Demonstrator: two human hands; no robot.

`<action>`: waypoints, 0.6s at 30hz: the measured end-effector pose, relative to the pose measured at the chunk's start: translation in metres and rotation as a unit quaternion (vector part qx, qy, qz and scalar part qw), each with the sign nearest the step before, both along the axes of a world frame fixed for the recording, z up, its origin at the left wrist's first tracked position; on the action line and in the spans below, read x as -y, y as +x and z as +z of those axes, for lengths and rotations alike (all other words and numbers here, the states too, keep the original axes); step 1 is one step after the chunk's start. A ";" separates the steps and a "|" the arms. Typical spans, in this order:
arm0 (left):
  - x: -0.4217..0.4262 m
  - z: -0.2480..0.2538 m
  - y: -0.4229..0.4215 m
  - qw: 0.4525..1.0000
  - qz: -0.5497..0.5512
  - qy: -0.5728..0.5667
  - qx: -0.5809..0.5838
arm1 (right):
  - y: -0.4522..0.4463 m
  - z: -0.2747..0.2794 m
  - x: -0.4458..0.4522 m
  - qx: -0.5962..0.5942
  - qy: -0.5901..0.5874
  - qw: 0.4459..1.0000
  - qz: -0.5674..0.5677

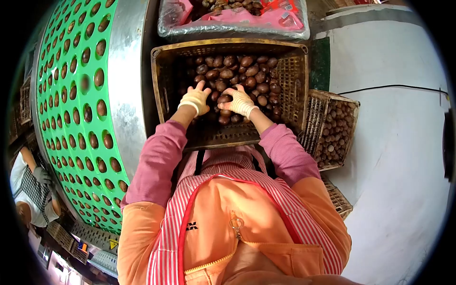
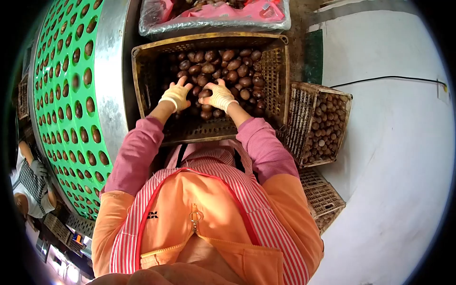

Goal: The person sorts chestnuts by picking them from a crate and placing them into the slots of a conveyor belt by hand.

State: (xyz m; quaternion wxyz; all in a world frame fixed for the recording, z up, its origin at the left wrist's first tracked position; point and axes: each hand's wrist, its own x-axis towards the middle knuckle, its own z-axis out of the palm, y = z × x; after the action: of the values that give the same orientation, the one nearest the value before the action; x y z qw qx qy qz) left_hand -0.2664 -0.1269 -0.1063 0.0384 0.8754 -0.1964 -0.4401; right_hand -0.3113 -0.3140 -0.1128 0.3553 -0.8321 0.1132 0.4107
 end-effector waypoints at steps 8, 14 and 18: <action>-0.020 -0.010 -0.036 0.972 0.213 -0.102 0.014 | -0.005 0.005 -0.006 0.052 -0.012 0.999 0.004; -0.039 -0.043 -0.041 0.970 0.180 -0.158 -0.045 | -0.005 -0.004 -0.003 0.101 0.010 0.994 0.047; -0.029 0.005 -0.056 0.988 0.092 -0.067 -0.109 | -0.013 0.025 0.003 0.100 0.007 0.991 0.084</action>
State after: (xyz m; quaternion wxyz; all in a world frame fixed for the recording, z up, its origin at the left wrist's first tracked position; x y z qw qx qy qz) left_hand -0.3225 -0.0981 -0.1012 0.1585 0.8321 -0.1390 -0.5130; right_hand -0.3245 -0.3165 -0.0875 0.3350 -0.8730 0.0038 0.3545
